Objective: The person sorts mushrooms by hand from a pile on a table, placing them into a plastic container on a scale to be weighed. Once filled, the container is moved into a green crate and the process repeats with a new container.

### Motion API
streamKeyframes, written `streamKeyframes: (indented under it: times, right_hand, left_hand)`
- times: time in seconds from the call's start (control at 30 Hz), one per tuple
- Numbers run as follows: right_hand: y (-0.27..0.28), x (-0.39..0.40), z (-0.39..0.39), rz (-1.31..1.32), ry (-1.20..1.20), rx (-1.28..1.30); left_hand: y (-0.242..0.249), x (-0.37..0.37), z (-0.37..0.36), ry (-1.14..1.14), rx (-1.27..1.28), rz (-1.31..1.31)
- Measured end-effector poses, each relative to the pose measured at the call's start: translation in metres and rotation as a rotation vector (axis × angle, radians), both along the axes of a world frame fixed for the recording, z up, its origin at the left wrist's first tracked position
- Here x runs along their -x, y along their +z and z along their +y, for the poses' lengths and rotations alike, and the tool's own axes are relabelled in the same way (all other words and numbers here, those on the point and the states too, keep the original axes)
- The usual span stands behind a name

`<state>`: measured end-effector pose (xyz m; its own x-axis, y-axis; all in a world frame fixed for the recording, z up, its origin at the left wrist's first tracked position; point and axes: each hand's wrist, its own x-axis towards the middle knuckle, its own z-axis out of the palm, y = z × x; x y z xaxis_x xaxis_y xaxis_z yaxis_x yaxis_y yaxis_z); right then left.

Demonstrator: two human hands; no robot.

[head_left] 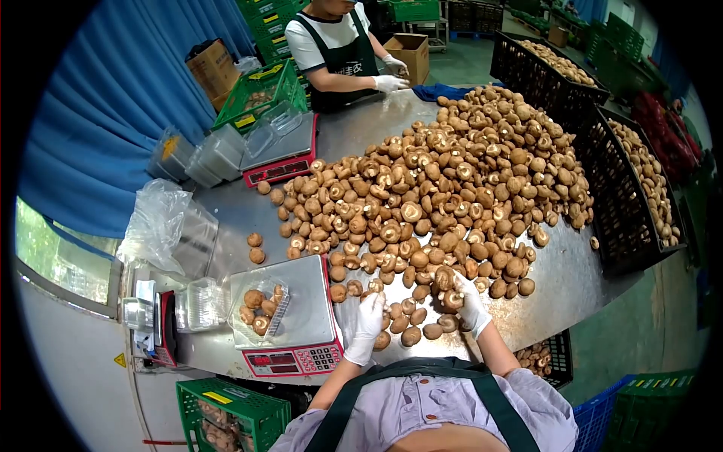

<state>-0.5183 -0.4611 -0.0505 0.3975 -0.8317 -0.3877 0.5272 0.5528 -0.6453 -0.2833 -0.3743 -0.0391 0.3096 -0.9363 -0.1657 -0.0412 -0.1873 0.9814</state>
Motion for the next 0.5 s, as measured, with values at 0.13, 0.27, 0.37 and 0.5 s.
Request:
streamKeyframes:
  times: [0.13, 0.27, 0.37, 0.5]
  right_hand:
    - [0.006, 0.004, 0.002, 0.002, -0.011, -0.027]
    - [-0.012, 0.0, 0.003, 0.117, 0.002, 0.083]
    - [0.006, -0.01, 0.011, 0.246, 0.047, 0.126]
    - [0.028, -0.019, 0.016, 0.292, 0.225, 0.349]
  left_hand:
    - [0.015, -0.009, -0.002, 0.162, 0.135, -0.479]
    - [0.011, -0.006, -0.004, 0.265, 0.295, -0.569]
    - [-0.001, -0.005, -0.003, 0.132, 0.286, -0.564]
    - [0.004, 0.019, -0.003, -0.03, 0.107, -0.03]
